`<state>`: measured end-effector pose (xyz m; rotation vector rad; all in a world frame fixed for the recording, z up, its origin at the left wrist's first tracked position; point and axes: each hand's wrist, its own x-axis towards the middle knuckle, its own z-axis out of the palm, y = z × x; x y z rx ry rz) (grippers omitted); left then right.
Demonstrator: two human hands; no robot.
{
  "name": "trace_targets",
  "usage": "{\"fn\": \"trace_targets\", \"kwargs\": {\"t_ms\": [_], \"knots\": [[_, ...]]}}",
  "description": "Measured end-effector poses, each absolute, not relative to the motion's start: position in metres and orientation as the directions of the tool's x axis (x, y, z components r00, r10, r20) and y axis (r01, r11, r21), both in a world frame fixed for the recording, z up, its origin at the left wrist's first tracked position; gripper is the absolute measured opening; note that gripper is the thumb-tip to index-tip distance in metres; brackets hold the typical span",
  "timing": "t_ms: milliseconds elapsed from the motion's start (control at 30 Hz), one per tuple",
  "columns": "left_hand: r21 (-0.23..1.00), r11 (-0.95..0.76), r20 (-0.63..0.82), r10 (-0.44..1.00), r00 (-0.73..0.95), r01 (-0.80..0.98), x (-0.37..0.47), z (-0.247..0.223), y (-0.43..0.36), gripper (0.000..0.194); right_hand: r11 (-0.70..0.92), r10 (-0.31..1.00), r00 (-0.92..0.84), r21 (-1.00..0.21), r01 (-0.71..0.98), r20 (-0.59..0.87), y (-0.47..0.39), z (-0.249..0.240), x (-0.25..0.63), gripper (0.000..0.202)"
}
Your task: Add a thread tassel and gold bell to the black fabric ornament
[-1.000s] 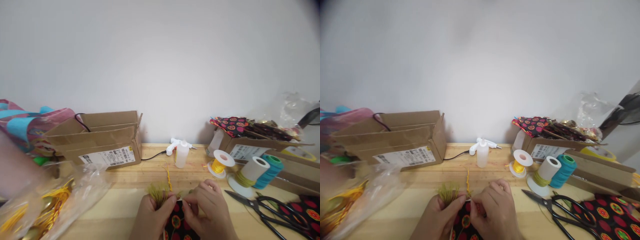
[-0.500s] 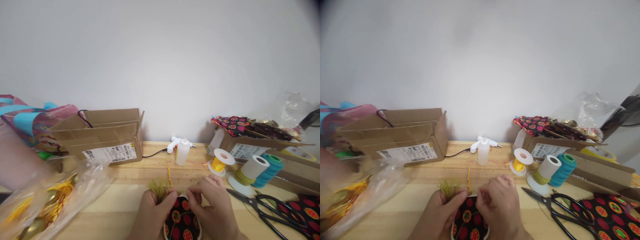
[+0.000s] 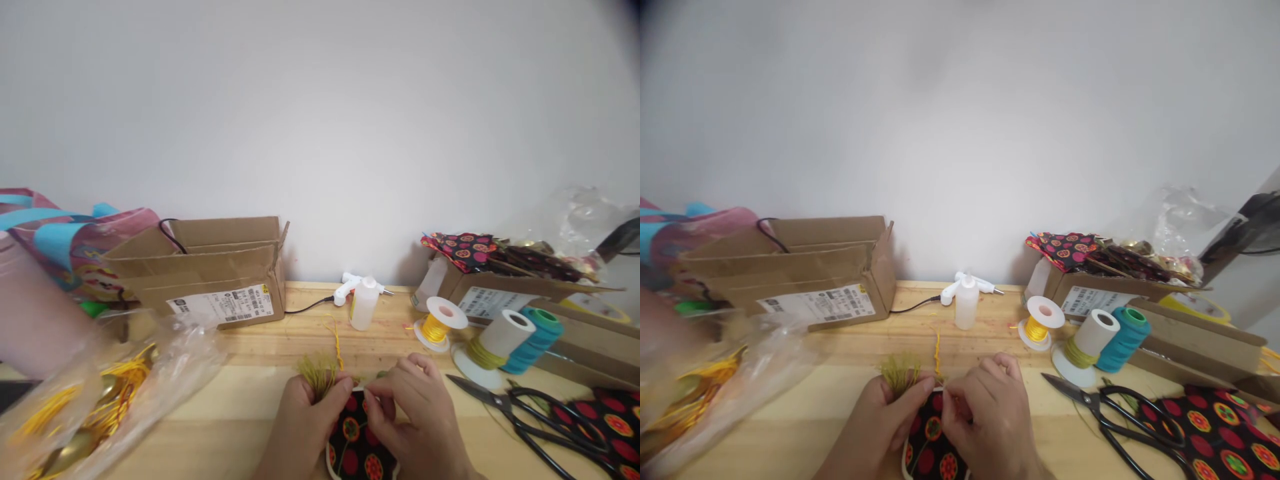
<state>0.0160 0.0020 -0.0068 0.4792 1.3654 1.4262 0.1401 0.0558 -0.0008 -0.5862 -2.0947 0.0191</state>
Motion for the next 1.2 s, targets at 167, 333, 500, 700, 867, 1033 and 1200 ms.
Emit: {"fn": "trace_targets", "kwargs": {"t_ms": [167,333,500,700,867,1033,1200], "knots": [[0.894,0.216,-0.372,0.846,-0.383,-0.393,0.017,-0.008,0.003,0.022,0.880,0.423,-0.466,-0.231,0.415,0.777,0.055,-0.001,0.140,0.017],[0.919,0.166,-0.299,0.883,-0.362,-0.357,0.018,-0.006,0.003,0.020,0.862,0.450,-0.463,-0.238,0.447,0.764,0.059,-0.004,0.141,0.020],[0.912,0.228,-0.346,0.875,-0.339,-0.342,0.017,-0.001,0.002,0.026,0.799,0.543,-0.398,-0.309,0.516,0.739,0.071,-0.007,0.150,0.021],[0.901,0.225,-0.356,0.873,-0.333,-0.372,0.015,0.001,0.002,0.044,0.864,0.458,-0.421,-0.282,0.416,0.783,0.061,-0.001,0.150,0.018],[0.905,0.204,-0.330,0.890,-0.315,-0.373,0.015,0.000,0.002,0.037,0.889,0.417,-0.469,-0.241,0.390,0.779,0.056,-0.001,0.141,0.017],[0.922,0.224,-0.314,0.910,-0.271,-0.316,0.013,-0.005,0.001,0.038,0.817,0.535,-0.424,-0.319,0.480,0.731,0.068,-0.007,0.147,0.020],[0.862,0.236,-0.346,0.920,-0.182,-0.448,0.008,-0.011,-0.001,0.027,0.816,0.532,-0.372,-0.344,0.464,0.761,0.066,-0.007,0.152,0.019]]}}
